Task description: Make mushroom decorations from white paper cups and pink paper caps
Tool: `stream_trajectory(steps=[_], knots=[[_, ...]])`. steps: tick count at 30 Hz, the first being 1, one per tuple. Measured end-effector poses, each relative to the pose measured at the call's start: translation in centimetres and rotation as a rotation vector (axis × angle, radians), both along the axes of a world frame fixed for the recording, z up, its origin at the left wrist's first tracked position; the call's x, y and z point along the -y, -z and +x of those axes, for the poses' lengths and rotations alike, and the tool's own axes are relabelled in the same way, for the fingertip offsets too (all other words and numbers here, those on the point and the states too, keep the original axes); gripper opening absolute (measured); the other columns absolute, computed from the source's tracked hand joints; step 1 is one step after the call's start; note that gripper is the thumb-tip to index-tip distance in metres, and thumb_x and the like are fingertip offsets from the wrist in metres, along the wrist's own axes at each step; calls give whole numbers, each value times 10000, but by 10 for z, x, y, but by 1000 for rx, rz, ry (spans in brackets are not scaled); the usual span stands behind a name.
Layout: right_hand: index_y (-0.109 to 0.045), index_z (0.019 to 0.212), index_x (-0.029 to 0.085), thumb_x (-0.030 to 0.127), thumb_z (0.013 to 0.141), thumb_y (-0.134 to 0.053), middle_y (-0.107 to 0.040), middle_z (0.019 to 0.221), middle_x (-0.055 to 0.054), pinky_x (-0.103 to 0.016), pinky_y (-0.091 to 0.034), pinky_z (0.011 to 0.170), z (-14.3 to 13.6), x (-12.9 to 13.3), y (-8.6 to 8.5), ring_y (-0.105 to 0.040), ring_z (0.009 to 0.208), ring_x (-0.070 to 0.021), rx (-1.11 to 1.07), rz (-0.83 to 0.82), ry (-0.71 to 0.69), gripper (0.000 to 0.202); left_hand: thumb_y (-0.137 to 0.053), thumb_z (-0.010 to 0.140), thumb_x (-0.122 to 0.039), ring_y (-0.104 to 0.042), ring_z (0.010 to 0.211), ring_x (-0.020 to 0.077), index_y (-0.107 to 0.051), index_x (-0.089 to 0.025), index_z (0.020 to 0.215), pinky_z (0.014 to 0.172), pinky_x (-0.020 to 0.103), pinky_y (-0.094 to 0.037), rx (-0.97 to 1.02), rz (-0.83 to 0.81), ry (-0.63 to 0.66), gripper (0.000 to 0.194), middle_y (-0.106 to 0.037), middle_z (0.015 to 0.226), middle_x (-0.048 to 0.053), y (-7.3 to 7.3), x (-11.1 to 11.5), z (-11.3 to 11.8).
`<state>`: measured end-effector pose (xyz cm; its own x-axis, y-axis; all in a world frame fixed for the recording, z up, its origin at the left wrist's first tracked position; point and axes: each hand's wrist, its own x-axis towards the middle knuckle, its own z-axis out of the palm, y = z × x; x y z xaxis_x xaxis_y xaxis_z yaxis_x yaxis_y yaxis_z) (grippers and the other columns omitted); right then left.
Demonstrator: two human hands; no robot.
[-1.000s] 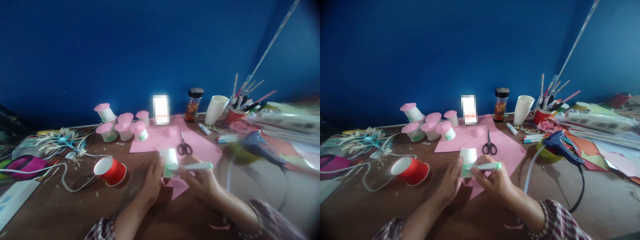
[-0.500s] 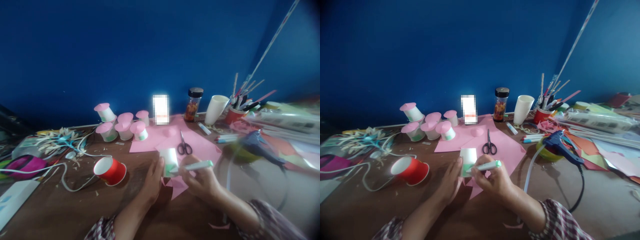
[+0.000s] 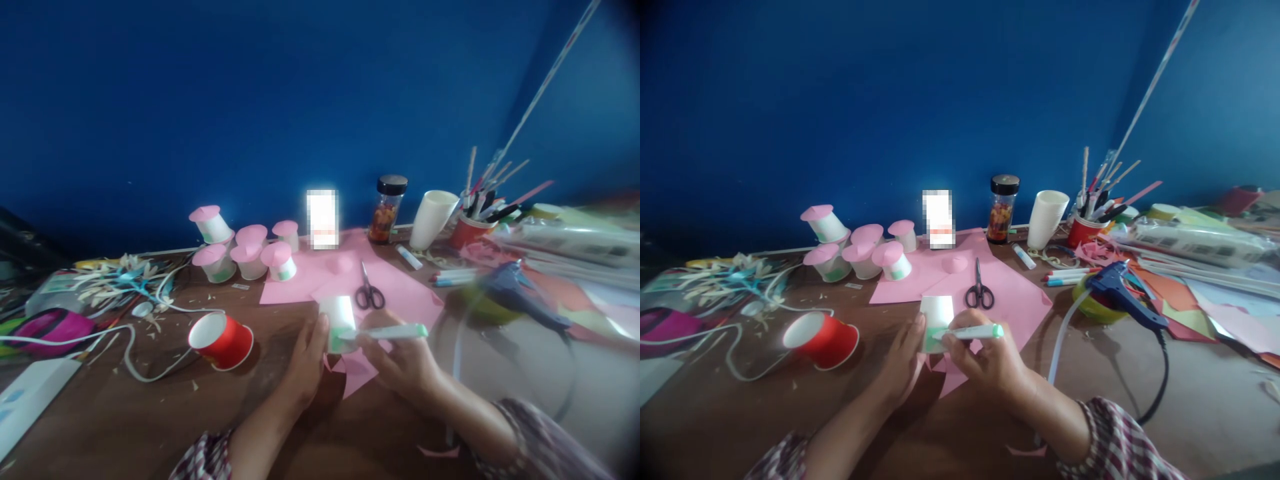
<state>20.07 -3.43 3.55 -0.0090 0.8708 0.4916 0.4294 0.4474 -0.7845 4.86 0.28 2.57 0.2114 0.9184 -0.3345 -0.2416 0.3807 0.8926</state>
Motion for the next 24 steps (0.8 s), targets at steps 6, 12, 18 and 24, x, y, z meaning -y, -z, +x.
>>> stream_trajectory(steps=[6, 12, 18, 24], knots=[[-515, 722, 197, 208, 844, -534, -534, 611, 22, -226, -361, 421, -1, 2, 1, -485, 489, -103, 9, -59, -19, 124, -665, 745, -505, -618, 1064, 269, -676, -137, 913, 897, 317, -473, -86, 9, -56, 405, -723, 939, 124, -6, 3, 2], [-541, 744, 193, 223, 865, -533, -562, 649, 7, -240, -411, 491, -1, 0, 1, -529, 556, -118, 13, -5, 3, 125, -680, 748, -441, -557, 1180, 286, -679, -152, 958, 941, 333, -467, -158, 7, -67, 358, -711, 1043, 135, -2, 1, 1], [-552, 740, 193, 212, 859, -542, -588, 656, -2, -245, -430, 504, -2, 0, -2, -550, 567, -126, 5, 11, -4, 121, -658, 764, -431, -588, 1145, 288, -677, -156, 989, 914, 347, -489, -131, -21, -23, 356, -724, 986, 133, -2, 1, 0], [-532, 706, 194, 190, 838, -538, -558, 618, 11, -243, -411, 485, -3, 1, -5, -521, 527, -115, 32, 3, -13, 131, -667, 752, -471, -622, 1073, 278, -679, -145, 989, 844, 313, -497, -114, -5, -15, 403, -727, 979, 132, -3, 2, 0]])
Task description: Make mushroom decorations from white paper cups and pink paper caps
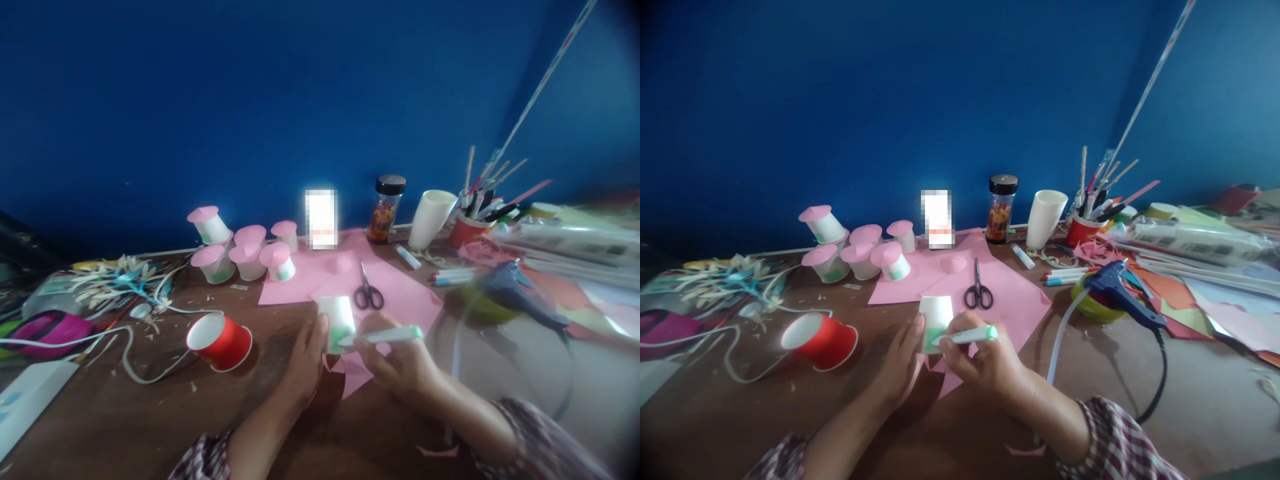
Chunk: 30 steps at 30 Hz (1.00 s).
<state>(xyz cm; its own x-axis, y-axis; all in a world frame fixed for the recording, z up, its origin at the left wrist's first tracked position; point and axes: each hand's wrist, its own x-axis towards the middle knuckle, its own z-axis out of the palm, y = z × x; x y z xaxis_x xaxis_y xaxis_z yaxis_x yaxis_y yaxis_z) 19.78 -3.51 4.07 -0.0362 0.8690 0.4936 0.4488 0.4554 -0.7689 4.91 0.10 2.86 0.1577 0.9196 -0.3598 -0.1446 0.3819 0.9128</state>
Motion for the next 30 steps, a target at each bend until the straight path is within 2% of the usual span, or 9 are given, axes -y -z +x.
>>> stream_trajectory(steps=[6, 9, 15, 22, 26, 30], knots=[[-556, 770, 185, 213, 854, -528, -581, 677, -7, -252, -424, 513, 3, 0, 6, -542, 574, -127, -37, -4, 26, 93, -653, 745, -542, -665, 866, 217, -676, -133, 986, 762, 276, -495, 84, 30, 7, 476, -730, 886, 103, 1, 0, 2], [-547, 757, 186, 202, 847, -536, -563, 664, 4, -246, -410, 513, 4, -1, 7, -519, 564, -117, -26, -21, 10, 93, -667, 737, -534, -672, 822, 220, -675, -134, 990, 736, 282, -501, 137, 7, 43, 473, -729, 877, 108, 0, 0, 2], [-487, 669, 196, 120, 808, -524, -505, 610, 30, -228, -361, 502, 1, -3, 6, -466, 553, -103, -44, -57, 13, 162, -662, 758, -496, -673, 869, 235, -666, -111, 1011, 756, 287, -507, 63, 15, 4, 461, -730, 909, 120, -3, 0, 2], [-478, 677, 194, 174, 827, -515, -462, 619, 32, -227, -360, 493, 6, -5, 4, -442, 558, -105, -106, -146, 25, 156, -550, 839, -366, -632, 1052, 270, -692, -138, 953, 856, 315, -515, 8, 88, 59, 291, -714, 1033, 136, -11, -2, -1], [-486, 698, 190, 215, 845, -506, -465, 618, 29, -233, -365, 488, 6, -4, 3, -447, 547, -105, -165, -190, 8, 150, -516, 843, -292, -509, 1247, 271, -692, -142, 977, 971, 319, -456, -111, 134, 36, 267, -679, 1141, 145, -12, -2, -3], [-492, 691, 186, 232, 847, -508, -485, 602, 24, -229, -358, 465, 1, -3, 2, -472, 530, -105, -211, -250, -41, 164, -528, 833, -305, -485, 1271, 282, -692, -152, 952, 995, 346, -444, -116, 146, 35, 253, -667, 1164, 148, -13, -1, -4]])
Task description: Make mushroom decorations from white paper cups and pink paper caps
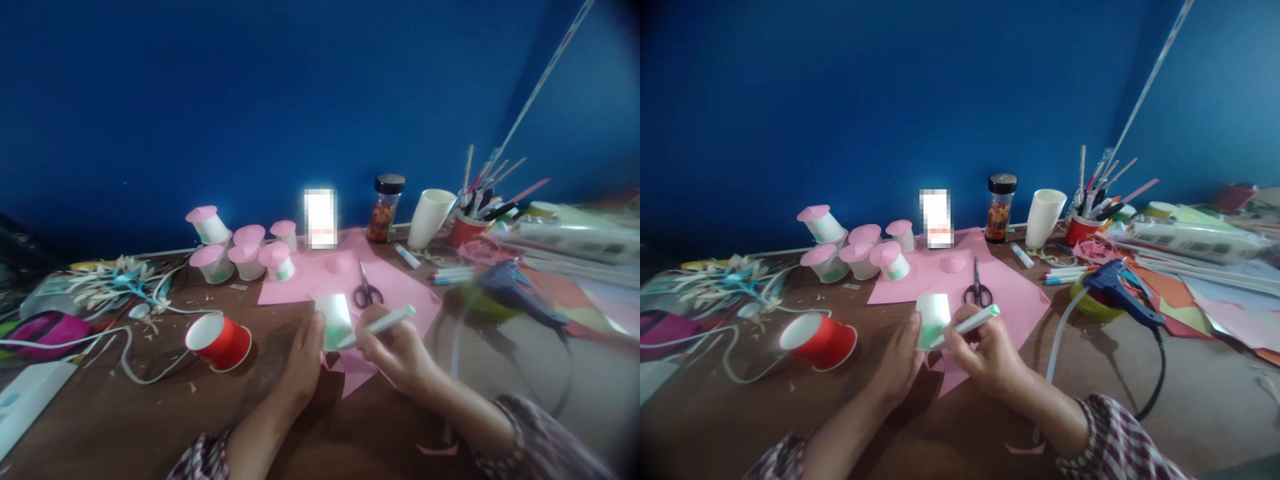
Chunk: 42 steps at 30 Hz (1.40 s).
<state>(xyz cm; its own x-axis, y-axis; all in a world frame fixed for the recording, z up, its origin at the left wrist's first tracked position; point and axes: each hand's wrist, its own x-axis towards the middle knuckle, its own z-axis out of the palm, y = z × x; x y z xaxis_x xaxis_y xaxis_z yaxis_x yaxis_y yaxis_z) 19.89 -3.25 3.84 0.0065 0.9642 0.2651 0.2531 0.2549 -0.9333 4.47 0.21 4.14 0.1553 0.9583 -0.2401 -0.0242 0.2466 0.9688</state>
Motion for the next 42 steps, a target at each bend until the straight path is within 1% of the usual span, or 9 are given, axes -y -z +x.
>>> stream_trajectory(steps=[3, 7, 13, 16, 20, 27, 33, 38, 42], knots=[[-492, 688, 185, 223, 841, -511, -479, 608, 25, -229, -355, 465, 0, 0, 0, -465, 535, -104, 14, 7, -4, 158, -537, 831, -317, -528, 1222, 294, -690, -153, 934, 969, 354, -464, 43, 2, 9, 246, -675, 1145, 157, 0, 0, 0], [-493, 701, 184, 208, 843, -509, -468, 632, 26, -238, -363, 490, 4, -1, 2, -446, 555, -102, 41, 50, 63, 145, -527, 836, -319, -547, 1200, 288, -684, -153, 912, 983, 345, -448, 36, -16, -21, 240, -672, 1154, 157, 3, -1, 1], [-514, 710, 177, 216, 850, -517, -497, 626, 20, -236, -357, 467, 2, -2, 5, -461, 534, -103, -2, 35, 30, 146, -529, 829, -297, -536, 1217, 271, -688, -153, 964, 995, 341, -439, 30, -15, -13, 253, -686, 1126, 139, 0, -1, 1], [-517, 706, 175, 208, 846, -514, -497, 631, 19, -234, -358, 467, 3, -1, 3, -467, 541, -103, 7, 37, 50, 144, -526, 830, -295, -557, 1190, 276, -681, -150, 974, 964, 347, -466, 87, -55, 8, 257, -703, 1077, 141, 0, 0, 2], [-495, 684, 183, 209, 841, -523, -480, 625, 30, -227, -375, 485, 3, 0, 0, -466, 553, -97, 11, 20, 24, 162, -514, 843, -328, -596, 1138, 264, -661, -167, 1011, 957, 360, -476, 191, -63, 34, 275, -679, 1143, 129, 1, -1, 3], [-513, 716, 180, 212, 858, -517, -509, 623, 31, -208, -401, 478, 3, -2, 3, -498, 540, -91, -43, -6, 9, 146, -561, 787, -257, -511, 1231, 277, -681, -195, 794, 974, 351, -456, 54, -1, -28, 135, -722, 958, 109, 3, -2, 0], [-528, 725, 175, 230, 862, -529, -526, 627, 26, -206, -408, 472, 3, -1, 2, -507, 531, -88, -51, 29, 60, 148, -579, 783, -324, -532, 1188, 291, -689, -179, 815, 956, 371, -462, -3, 32, -54, 185, -717, 944, 105, 4, -2, 1], [-524, 717, 176, 217, 851, -522, -527, 612, 28, -201, -418, 459, 0, -1, -1, -523, 519, -91, -87, -10, 32, 140, -558, 810, -373, -601, 1082, 281, -679, -172, 825, 911, 363, -486, 60, -6, -2, 235, -717, 940, 121, 6, -1, 2], [-536, 727, 175, 211, 841, -530, -519, 622, 25, -216, -397, 468, 3, -3, 2, -499, 529, -97, -48, 31, 79, 120, -536, 830, -395, -593, 1120, 268, -683, -181, 875, 936, 349, -472, 122, -20, 1, 265, -706, 1040, 121, 5, -1, 2]])
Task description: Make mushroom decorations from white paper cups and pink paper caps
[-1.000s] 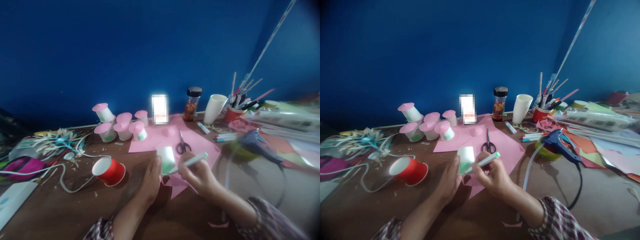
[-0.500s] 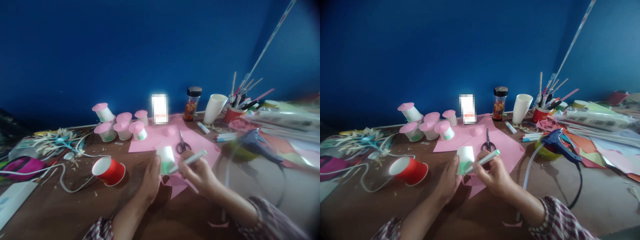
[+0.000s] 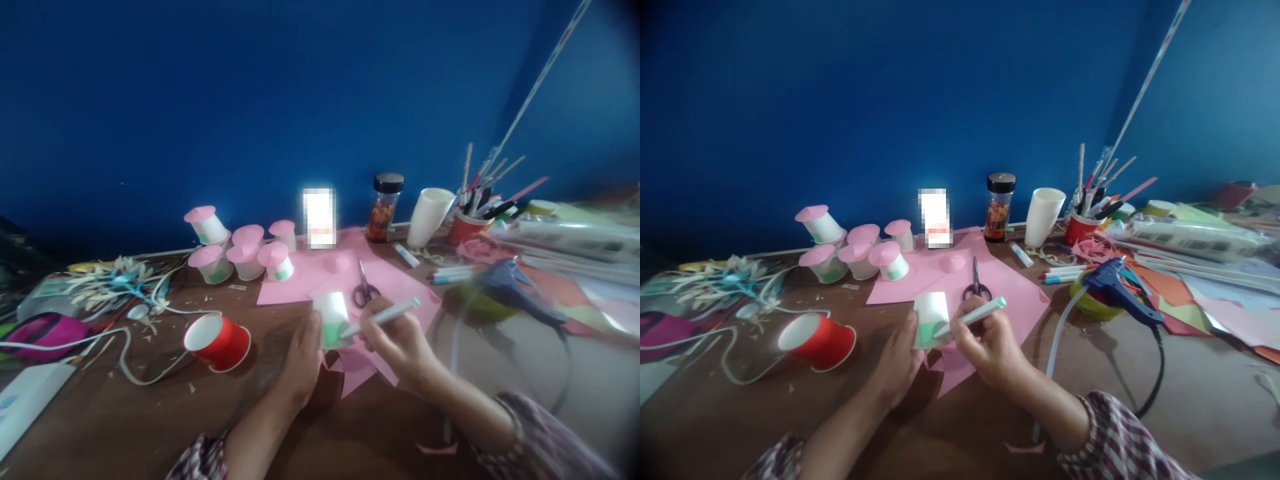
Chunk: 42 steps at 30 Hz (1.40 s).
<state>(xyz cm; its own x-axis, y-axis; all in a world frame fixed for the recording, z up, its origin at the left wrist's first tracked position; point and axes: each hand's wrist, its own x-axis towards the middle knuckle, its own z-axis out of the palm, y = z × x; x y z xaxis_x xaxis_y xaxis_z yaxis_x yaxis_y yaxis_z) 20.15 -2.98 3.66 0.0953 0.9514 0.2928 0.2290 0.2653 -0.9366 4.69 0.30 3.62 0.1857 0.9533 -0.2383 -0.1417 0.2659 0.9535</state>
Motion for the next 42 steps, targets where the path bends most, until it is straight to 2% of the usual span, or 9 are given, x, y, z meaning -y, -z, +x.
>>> stream_trajectory(steps=[6, 11, 16, 22, 25, 28, 30, 36, 42], knots=[[-549, 768, 184, 122, 773, -548, -562, 686, 13, -231, -417, 531, 0, 4, -2, -518, 606, -116, 51, 43, -115, 63, -527, 844, -423, -633, 1018, 264, -693, -163, 866, 868, 322, -497, -1, 40, 41, 310, -719, 958, 114, 3, -1, 0], [-534, 771, 190, 99, 751, -539, -556, 697, 11, -250, -419, 565, -1, 4, -2, -517, 636, -129, 63, 62, -24, 93, -502, 865, -458, -626, 1018, 248, -671, -142, 982, 887, 328, -480, 49, 7, 31, 377, -708, 1000, 119, 6, -2, 0], [-530, 775, 192, 97, 758, -538, -553, 691, 16, -243, -413, 549, -2, 4, 0, -507, 614, -122, 59, 63, -73, 96, -508, 862, -423, -641, 865, 231, -679, -153, 794, 821, 302, -489, -46, 49, 21, 326, -712, 832, 93, 1, -1, 0], [-527, 775, 188, 120, 782, -540, -554, 695, 9, -250, -413, 559, 0, 4, 1, -515, 629, -127, 37, 65, -42, 70, -485, 877, -370, -631, 771, 205, -681, -149, 818, 782, 286, -495, -86, 88, 32, 302, -704, 821, 85, 2, -1, 0], [-530, 774, 190, 107, 772, -540, -551, 689, 10, -246, -405, 547, 1, 3, 3, -504, 621, -128, 50, 46, -67, 83, -467, 889, -381, -641, 815, 220, -685, -138, 885, 808, 308, -492, -119, 93, 35, 326, -713, 898, 108, 6, -2, -1], [-534, 793, 189, 118, 785, -537, -548, 699, 7, -247, -406, 551, 2, 2, 4, -501, 626, -130, 34, 45, -26, 72, -481, 882, -370, -635, 954, 247, -689, -152, 916, 867, 322, -476, -139, 132, 34, 303, -709, 1009, 120, 9, -3, -3], [-534, 782, 188, 125, 786, -537, -540, 691, 8, -246, -402, 544, 2, 2, 3, -495, 617, -129, 41, 41, -41, 63, -489, 875, -364, -626, 997, 262, -698, -163, 918, 874, 332, -476, -141, 146, 50, 294, -713, 1005, 117, 9, -4, -4], [-530, 785, 193, 114, 779, -525, -553, 694, 8, -245, -416, 542, 0, 3, 1, -510, 618, -129, 52, 46, -65, 79, -481, 872, -388, -629, 981, 269, -707, -169, 909, 864, 344, -480, -64, 93, 39, 317, -723, 920, 112, 4, -2, -2], [-549, 760, 178, 84, 745, -540, -586, 681, -3, -248, -433, 553, -3, 6, -8, -540, 601, -128, 171, 148, -108, 96, -539, 845, -470, -627, 915, 242, -690, -141, 902, 814, 311, -474, -84, 58, 21, 367, -706, 951, 106, 12, -1, -3]])
